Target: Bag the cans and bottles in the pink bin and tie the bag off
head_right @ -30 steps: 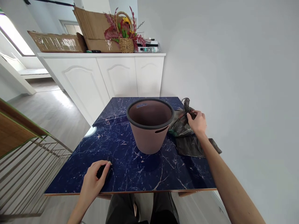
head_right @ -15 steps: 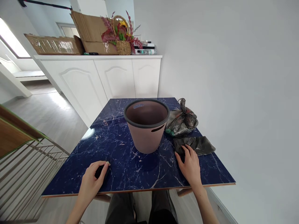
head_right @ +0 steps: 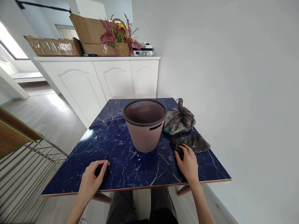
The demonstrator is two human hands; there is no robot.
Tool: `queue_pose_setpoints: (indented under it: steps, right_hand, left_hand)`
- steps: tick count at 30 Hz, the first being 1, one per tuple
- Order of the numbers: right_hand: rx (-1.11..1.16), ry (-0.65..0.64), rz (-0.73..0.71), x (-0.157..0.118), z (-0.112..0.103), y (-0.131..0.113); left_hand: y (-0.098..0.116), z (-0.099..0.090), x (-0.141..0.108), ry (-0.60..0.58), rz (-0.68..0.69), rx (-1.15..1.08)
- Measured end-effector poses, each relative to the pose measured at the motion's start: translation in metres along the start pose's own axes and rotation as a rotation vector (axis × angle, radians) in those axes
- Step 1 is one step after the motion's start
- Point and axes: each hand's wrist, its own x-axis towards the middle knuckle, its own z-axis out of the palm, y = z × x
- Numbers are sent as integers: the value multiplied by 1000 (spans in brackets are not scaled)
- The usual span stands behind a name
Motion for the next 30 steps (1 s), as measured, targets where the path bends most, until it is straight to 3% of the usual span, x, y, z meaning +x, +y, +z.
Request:
queue_pose_setpoints:
  steps: [30]
  right_hand:
    - [170, -5, 48, -1, -8, -5]
  left_hand:
    - [3, -1, 2, -6, 48, 28]
